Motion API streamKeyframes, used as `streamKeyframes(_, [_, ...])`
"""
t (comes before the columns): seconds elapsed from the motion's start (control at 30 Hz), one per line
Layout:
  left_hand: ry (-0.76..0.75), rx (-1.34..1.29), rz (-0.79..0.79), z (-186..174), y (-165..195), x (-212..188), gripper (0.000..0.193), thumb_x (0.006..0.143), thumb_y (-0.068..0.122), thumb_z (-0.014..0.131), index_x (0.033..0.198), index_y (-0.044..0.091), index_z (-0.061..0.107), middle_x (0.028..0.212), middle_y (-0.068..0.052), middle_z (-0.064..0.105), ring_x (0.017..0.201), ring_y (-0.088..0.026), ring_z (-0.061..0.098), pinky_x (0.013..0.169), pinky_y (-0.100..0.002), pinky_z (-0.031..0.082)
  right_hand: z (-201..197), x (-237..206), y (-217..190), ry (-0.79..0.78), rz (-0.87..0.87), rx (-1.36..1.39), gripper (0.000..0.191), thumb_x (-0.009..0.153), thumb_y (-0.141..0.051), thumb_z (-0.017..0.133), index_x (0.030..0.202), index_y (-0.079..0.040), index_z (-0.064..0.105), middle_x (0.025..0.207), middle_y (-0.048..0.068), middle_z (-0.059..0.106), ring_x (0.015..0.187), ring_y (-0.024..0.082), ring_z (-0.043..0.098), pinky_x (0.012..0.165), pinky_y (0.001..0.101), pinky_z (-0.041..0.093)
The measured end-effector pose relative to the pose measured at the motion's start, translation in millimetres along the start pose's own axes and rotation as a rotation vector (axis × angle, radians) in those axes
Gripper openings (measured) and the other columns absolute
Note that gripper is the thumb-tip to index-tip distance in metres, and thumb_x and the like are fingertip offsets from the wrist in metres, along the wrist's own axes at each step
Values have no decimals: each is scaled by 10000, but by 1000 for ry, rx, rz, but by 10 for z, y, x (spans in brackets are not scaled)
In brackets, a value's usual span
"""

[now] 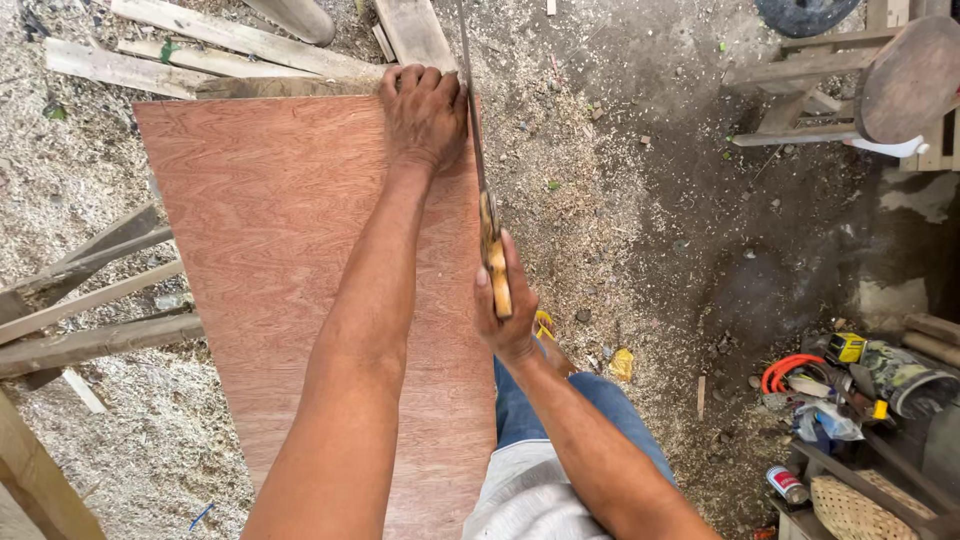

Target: The person saws a plywood panel with a hand saw while it rests on a wooden support, then carries the cut panel across the workshop and sets it down. They then pick up a hammer and nails and hammer nails along a wooden frame strip attached to the panel, working while crouched on the ground.

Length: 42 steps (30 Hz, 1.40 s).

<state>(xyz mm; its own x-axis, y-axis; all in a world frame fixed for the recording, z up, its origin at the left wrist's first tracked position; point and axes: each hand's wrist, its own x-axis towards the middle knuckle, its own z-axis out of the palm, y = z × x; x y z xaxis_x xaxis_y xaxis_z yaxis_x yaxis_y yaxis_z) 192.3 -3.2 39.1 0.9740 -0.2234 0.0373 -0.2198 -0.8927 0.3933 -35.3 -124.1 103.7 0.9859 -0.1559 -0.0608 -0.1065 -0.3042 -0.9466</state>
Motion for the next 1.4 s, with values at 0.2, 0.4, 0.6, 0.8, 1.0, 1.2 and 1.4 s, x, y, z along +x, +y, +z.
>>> streamKeyframes(0.2, [21,-7,2,-86,480,-59,412,1110,391,402,1031,132,713,936,-55,648,1044,-239,565,1069,-503,286,-454,-263,-161,31,-225,-109,554,1087,-131,565,1576,34,365,1203,188,703,938,174,716,820,296,595])
streamKeyframes(0.4, [-16,-5,-18,-136,780,-174,390,1097,370,414,1024,127,710,959,-65,649,1057,-241,551,1055,-504,277,-717,-255,-112,-15,5,-25,601,1047,-114,600,1591,14,379,874,66,667,709,103,618,672,264,551])
streamKeyframes(0.6, [-14,-20,-18,-249,1068,-166,383,1091,375,420,1007,139,711,976,-54,652,1069,-233,551,1069,-489,275,-1149,-641,-389,-122,-7,3,761,985,-76,638,1640,9,261,783,-7,618,664,57,563,654,233,516])
streamKeyframes(0.8, [-26,-22,-23,-343,1436,-201,396,1095,392,426,976,147,712,956,-50,646,1044,-232,547,1057,-490,275,-1333,-238,-388,-74,46,30,695,1030,-23,592,1653,-3,285,943,44,682,705,65,590,653,223,524])
streamKeyframes(1.0, [-22,-14,-9,-421,1720,-218,401,1099,398,436,977,141,718,977,-47,666,1064,-237,553,1063,-488,278,-1785,-685,-869,-114,85,7,665,1009,-20,535,1619,10,272,1359,162,686,860,121,685,752,242,574])
streamKeyframes(1.2, [30,-34,13,-503,2089,-220,373,1092,379,463,1034,127,733,1011,-57,683,1077,-240,555,1067,-501,275,-2047,-347,-936,-41,-120,-57,633,1028,-49,576,1602,18,315,1373,192,676,1091,190,740,904,293,589])
streamKeyframes(1.4, [8,-9,8,-557,2349,-195,372,1094,377,476,1002,124,733,999,-60,675,1078,-242,557,1072,-502,278,-2425,-535,-1077,-54,-21,-23,608,1032,-36,568,1594,26,343,1388,197,674,1093,193,723,912,285,583])
